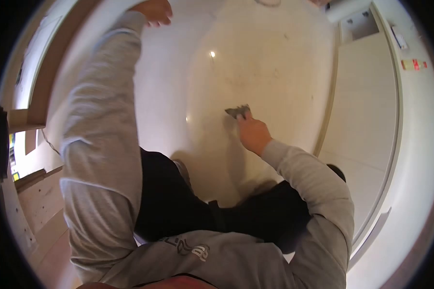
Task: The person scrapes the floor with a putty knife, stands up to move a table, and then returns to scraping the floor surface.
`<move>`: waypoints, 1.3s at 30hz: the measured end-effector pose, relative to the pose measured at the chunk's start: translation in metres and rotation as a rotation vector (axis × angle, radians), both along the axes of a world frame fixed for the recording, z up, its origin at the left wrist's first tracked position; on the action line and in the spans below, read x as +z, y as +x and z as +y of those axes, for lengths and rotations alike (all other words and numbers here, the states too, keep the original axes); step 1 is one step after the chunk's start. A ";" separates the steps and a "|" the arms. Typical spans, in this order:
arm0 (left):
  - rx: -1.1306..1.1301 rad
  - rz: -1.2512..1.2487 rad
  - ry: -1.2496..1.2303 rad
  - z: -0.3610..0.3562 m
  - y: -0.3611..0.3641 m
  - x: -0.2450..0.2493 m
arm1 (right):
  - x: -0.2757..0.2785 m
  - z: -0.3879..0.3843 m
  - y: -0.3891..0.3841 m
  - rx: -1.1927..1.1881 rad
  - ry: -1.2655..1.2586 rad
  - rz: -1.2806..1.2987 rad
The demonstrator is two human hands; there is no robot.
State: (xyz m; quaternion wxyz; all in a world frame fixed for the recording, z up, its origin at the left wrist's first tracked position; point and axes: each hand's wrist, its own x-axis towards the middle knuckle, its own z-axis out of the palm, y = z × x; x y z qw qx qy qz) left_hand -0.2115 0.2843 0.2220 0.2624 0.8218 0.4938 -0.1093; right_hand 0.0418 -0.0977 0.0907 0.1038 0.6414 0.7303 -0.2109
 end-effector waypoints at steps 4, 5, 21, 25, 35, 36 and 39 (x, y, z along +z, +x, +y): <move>0.037 -0.034 -0.060 0.000 0.016 0.005 | -0.029 -0.018 -0.029 0.032 0.011 -0.078; 0.040 -0.038 -0.063 -0.004 0.016 0.007 | -0.035 -0.018 -0.041 0.018 -0.013 -0.132; 0.081 0.158 -0.076 0.018 -0.023 -0.047 | -0.080 0.105 -0.053 -0.202 -0.049 -0.045; 0.119 0.023 0.025 -0.013 -0.013 -0.032 | -0.070 0.099 -0.071 -0.271 -0.012 -0.061; 0.048 0.136 0.027 0.002 -0.008 -0.040 | -0.098 0.089 -0.045 -0.283 0.037 -0.054; 0.044 0.148 0.032 0.002 -0.010 -0.041 | -0.098 0.085 -0.054 -0.319 0.094 -0.085; 0.065 0.129 0.057 0.001 -0.011 -0.035 | -0.093 0.105 -0.044 -0.387 0.114 -0.093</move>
